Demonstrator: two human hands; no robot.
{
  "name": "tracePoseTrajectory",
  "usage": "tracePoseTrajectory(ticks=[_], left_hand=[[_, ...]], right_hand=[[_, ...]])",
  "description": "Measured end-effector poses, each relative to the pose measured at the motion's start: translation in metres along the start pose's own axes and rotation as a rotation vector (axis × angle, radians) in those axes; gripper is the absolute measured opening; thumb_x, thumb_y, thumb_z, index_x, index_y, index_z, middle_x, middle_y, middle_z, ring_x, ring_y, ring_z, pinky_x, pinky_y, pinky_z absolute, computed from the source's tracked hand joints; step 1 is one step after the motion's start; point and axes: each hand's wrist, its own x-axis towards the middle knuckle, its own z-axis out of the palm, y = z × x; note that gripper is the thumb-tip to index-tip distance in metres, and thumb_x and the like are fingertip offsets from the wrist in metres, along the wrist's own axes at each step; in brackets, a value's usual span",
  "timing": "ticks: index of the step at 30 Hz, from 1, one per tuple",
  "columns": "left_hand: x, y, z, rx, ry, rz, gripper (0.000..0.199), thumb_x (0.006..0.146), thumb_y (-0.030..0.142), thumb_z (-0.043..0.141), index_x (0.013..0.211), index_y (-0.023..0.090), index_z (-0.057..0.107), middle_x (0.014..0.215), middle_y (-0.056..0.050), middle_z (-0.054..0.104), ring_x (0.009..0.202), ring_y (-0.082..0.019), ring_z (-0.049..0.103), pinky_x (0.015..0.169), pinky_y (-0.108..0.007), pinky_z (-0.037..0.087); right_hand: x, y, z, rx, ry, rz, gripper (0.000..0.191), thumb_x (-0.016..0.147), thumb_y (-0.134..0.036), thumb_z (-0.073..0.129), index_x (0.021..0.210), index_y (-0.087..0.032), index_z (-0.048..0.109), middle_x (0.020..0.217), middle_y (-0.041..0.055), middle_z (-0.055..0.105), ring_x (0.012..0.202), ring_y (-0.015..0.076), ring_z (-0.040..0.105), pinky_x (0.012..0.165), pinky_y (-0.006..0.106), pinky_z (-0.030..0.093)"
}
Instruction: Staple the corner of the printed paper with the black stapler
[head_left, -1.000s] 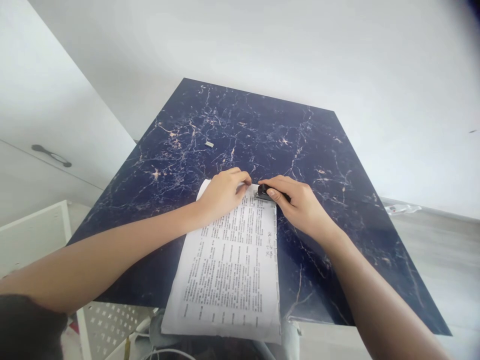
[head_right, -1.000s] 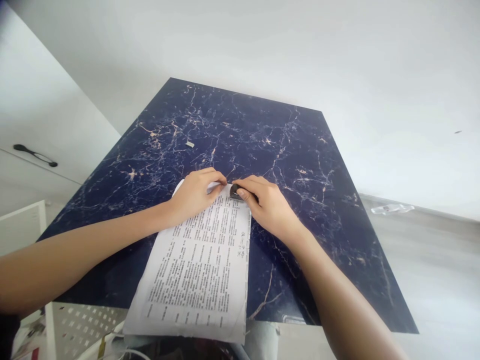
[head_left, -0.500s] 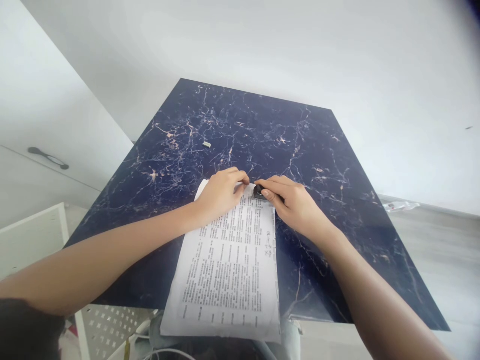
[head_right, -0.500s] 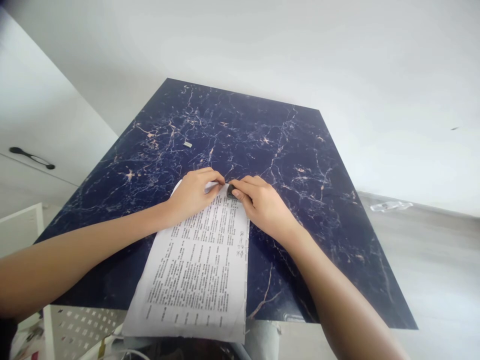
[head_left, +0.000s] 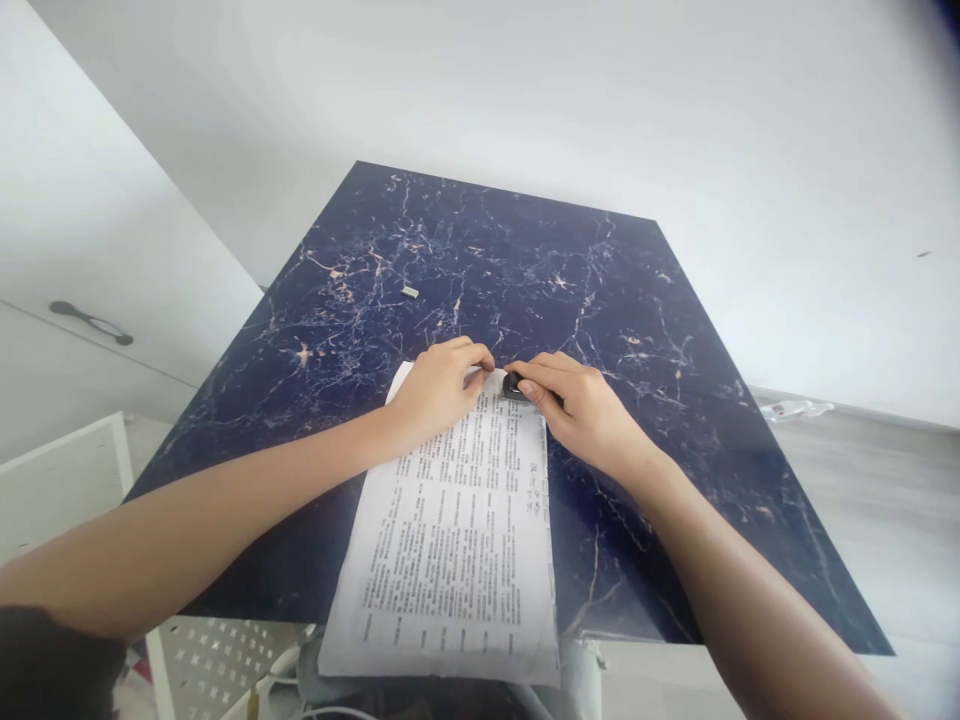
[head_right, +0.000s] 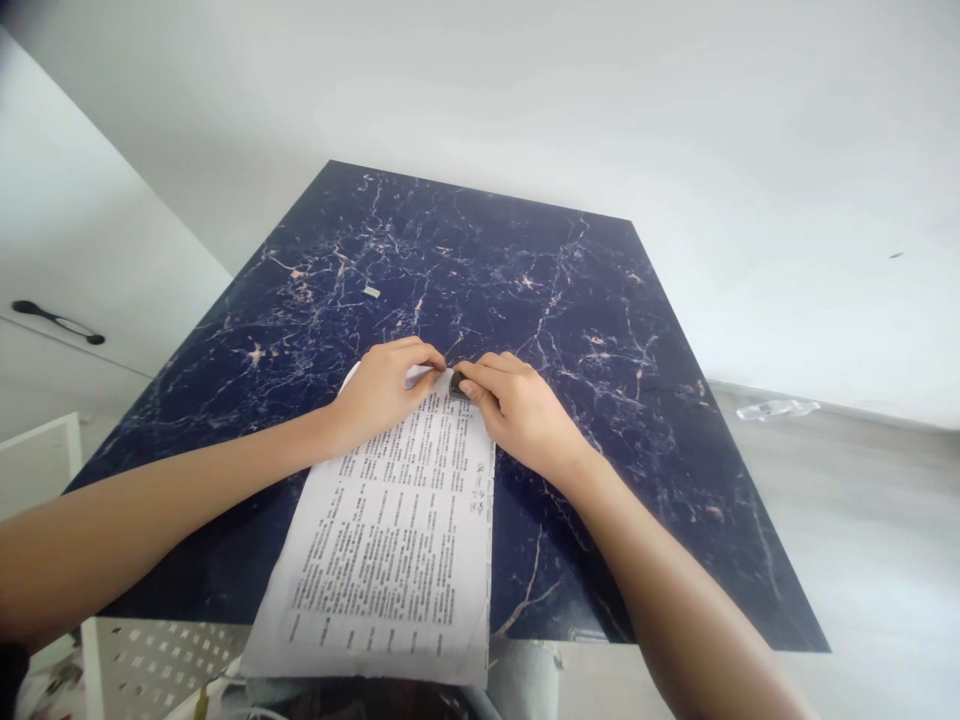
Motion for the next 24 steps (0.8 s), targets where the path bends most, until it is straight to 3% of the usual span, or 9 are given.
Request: tracePoseTrajectory(ticks=[24], left_hand=[[0.0007,0.0015,-0.0015,-0.009,0.003,0.003,0.019,0.094,0.011,0.056,0.096,0.022,0.071,0.101,-0.003,0.074,0.094,-0.019,0.069,0.09,-0.039,0.055]], right_hand=[[0.0012,-0.0018,0.0021,-0.187,-0.092,-0.005,0.031,0.11,-0.029,0.039,0.124,-0.023,0.065,0.104,0.0088,0.069,0.095,0.025,0.057,0.082,0.039,0.042]])
